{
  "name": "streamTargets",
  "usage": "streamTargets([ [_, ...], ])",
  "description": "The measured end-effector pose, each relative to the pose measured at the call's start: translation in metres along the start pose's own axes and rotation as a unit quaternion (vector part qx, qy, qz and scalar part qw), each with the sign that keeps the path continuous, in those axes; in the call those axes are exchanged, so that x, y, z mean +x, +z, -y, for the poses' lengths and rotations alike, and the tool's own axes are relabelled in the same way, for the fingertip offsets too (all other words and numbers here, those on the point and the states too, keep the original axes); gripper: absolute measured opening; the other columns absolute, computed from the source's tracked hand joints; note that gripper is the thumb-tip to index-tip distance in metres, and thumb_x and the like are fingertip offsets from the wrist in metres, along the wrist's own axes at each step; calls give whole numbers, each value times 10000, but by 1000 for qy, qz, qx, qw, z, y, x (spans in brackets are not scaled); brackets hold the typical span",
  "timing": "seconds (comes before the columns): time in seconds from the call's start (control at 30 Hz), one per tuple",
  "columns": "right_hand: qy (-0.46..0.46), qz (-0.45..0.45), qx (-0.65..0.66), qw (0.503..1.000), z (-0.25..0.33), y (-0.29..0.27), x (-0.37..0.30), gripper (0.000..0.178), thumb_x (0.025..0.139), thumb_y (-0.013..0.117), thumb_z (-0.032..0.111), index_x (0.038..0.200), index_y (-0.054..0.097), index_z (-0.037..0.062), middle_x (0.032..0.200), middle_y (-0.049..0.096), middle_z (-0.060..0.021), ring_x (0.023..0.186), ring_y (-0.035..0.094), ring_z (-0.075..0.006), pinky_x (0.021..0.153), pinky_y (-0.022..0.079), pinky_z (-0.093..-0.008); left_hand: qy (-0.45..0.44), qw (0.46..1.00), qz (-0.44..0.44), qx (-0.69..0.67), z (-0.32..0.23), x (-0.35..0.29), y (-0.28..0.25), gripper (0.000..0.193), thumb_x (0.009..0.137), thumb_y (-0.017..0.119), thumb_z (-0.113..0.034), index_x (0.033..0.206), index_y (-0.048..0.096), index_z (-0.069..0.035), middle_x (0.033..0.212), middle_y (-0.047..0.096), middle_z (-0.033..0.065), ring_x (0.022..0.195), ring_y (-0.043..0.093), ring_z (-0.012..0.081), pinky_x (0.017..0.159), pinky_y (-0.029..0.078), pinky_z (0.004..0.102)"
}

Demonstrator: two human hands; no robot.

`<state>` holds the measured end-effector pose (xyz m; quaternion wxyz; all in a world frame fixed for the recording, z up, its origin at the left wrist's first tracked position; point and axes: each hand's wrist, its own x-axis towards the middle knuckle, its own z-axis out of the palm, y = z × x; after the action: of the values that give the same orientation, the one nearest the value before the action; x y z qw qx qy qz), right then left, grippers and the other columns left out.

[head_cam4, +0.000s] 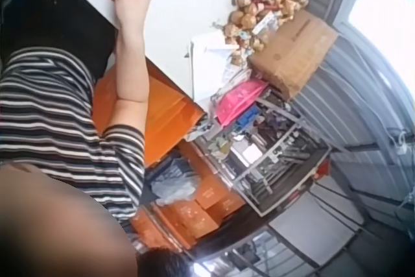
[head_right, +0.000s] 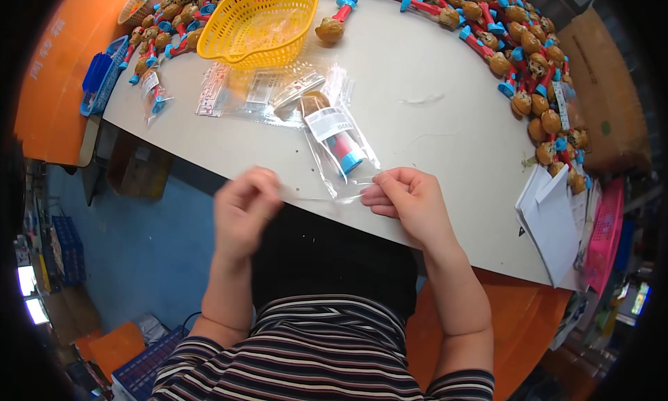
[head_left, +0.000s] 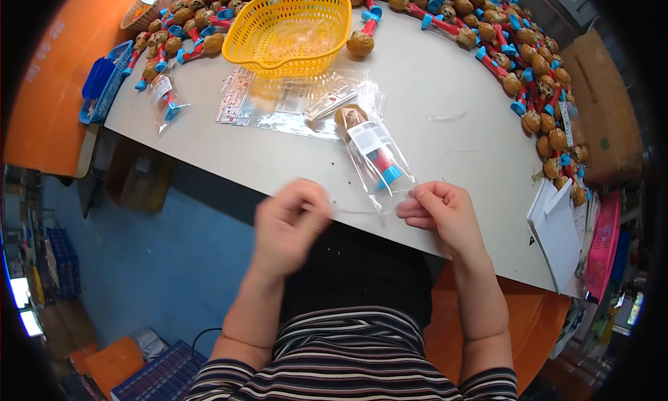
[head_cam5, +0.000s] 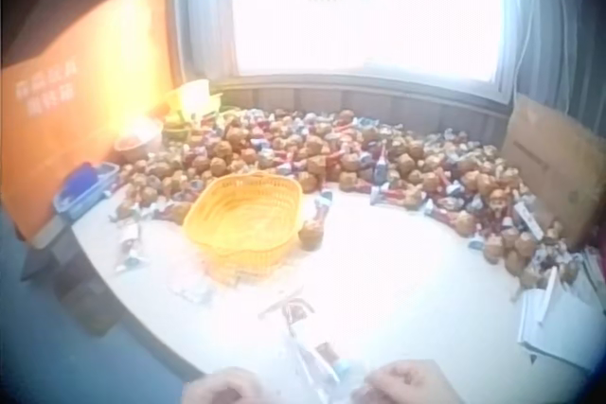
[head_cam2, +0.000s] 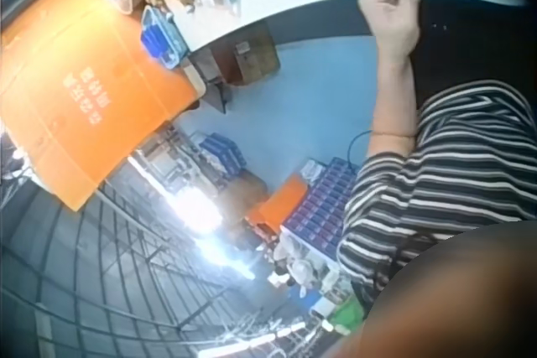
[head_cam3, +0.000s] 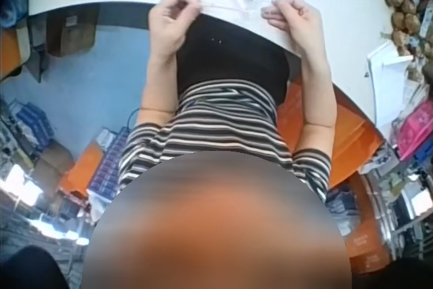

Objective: Pack small toy components into clear plastic bags.

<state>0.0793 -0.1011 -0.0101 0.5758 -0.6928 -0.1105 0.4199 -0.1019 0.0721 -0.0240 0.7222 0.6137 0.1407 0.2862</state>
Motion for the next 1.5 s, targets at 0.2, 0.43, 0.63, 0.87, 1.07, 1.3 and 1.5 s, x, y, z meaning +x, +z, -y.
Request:
streamTargets([
  [0.2, 8, -5, -16, 1000, 1, 0, 1, 219, 983, 574, 184, 978, 639, -24, 866, 721, -144, 763, 712, -168, 686, 581, -243, 86, 988, -130, -7, -17, 95, -77, 177, 968, 618, -160, 992, 589, 13, 875, 534, 15, 842, 501, 114, 787, 422, 250],
  [0.43, -23, 5, -23, 999, -4, 2, -5, 218, 985, 574, 174, 1024, 638, -30, 872, 710, -130, 781, 709, -168, 696, 576, -248, 137, 847, -94, 505, -3, 274, -85, 188, 811, 726, -203, 905, 734, -40, 846, 724, 133, 774, 688, 240, 715, 534, 363],
  [0.63, -101, -18, -64, 993, -13, -17, -9, 188, 969, 585, 99, 1096, 633, -31, 896, 702, -110, 749, 671, -142, 662, 554, -257, 202, 670, -183, 691, -42, 246, -68, 185, 801, 746, -226, 896, 730, -68, 958, 710, 133, 909, 674, 305, 811, 533, 396],
  [0.87, -432, -74, -484, 757, 1, -43, 0, 310, 817, 693, -26, 1116, 651, 43, 1023, 673, -139, 780, 666, -231, 666, 545, -292, 354, 777, 49, 518, -17, 98, -37, 405, 720, 801, -91, 1102, 665, -78, 1253, 610, 162, 1185, 568, 355, 1019, 448, 432],
  [1.07, -567, 24, -532, 629, 10, -34, 10, 338, 748, 738, 10, 1072, 675, 82, 1137, 653, -140, 874, 677, -264, 699, 562, -338, 353, 781, 159, 489, 23, 37, -3, 450, 744, 805, -174, 1167, 660, -125, 1340, 548, 151, 1204, 552, 348, 1004, 447, 468],
  [1.3, -566, 40, -490, 661, 3, -39, 21, 314, 691, 796, 11, 977, 684, 74, 1200, 636, -155, 921, 672, -288, 724, 567, -348, 396, 776, 127, 474, 42, 27, 16, 409, 772, 781, -199, 1158, 662, -134, 1283, 589, 134, 1166, 582, 329, 991, 448, 477],
  [1.5, -599, 24, -477, 642, 2, -42, 30, 305, 678, 803, 14, 945, 663, 61, 1205, 637, -163, 921, 667, -299, 739, 564, -359, 394, 786, 78, 471, 52, 23, 22, 294, 787, 729, -168, 1071, 685, -111, 1233, 615, 117, 1138, 599, 298, 969, 466, 467],
])
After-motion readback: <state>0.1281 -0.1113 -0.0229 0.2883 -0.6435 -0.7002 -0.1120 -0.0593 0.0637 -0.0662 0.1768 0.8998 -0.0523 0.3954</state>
